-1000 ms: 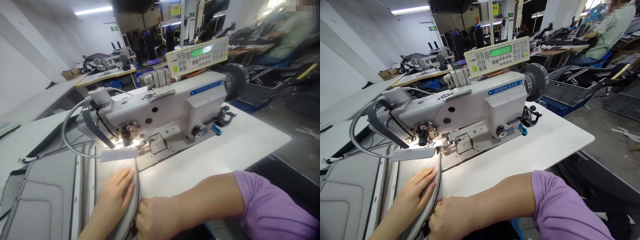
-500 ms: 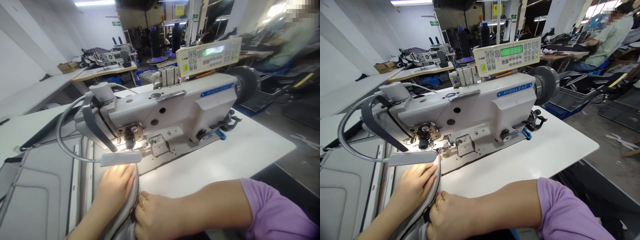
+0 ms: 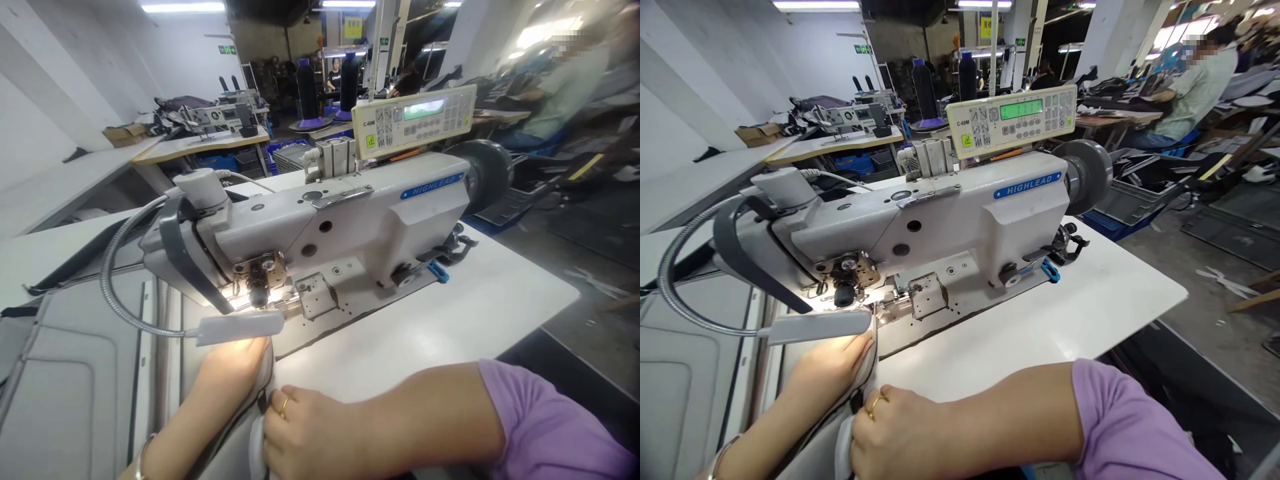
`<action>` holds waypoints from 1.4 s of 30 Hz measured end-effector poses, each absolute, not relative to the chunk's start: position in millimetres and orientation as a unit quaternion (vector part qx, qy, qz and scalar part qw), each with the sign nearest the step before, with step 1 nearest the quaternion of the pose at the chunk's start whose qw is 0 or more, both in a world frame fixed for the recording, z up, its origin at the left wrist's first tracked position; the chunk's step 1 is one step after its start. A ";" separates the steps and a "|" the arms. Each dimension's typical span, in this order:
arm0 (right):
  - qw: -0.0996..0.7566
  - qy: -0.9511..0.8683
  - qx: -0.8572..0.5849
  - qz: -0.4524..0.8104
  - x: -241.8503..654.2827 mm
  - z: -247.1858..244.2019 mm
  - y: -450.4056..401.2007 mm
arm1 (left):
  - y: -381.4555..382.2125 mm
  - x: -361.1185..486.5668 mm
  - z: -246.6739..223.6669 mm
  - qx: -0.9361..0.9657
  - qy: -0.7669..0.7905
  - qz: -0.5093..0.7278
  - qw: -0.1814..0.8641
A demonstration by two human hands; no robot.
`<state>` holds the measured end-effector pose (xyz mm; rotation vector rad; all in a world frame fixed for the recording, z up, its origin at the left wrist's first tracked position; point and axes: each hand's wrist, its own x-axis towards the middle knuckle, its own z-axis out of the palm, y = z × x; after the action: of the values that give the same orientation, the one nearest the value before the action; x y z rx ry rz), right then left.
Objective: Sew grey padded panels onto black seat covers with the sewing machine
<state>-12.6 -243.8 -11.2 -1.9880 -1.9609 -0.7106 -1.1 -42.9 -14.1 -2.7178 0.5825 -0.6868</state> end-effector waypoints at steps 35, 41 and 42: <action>0.129 -0.677 -0.666 -0.284 -4.4 -24.4 -238.6 | -45.5 -19.7 -1.7 -0.978 0.179 -0.102 0.023; 0.108 -0.668 -0.674 -0.296 -1.4 -22.6 -237.9 | -46.7 -6.8 5.1 -0.985 0.143 -0.093 0.000; 0.108 -0.665 -0.678 -0.295 -0.5 -22.4 -237.4 | -45.4 -3.7 5.0 -0.985 0.143 -0.099 0.002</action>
<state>-0.5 -237.4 -22.4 -1.9937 -1.9558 -0.8692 -3.7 -45.4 5.0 -3.0905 0.4491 -0.3110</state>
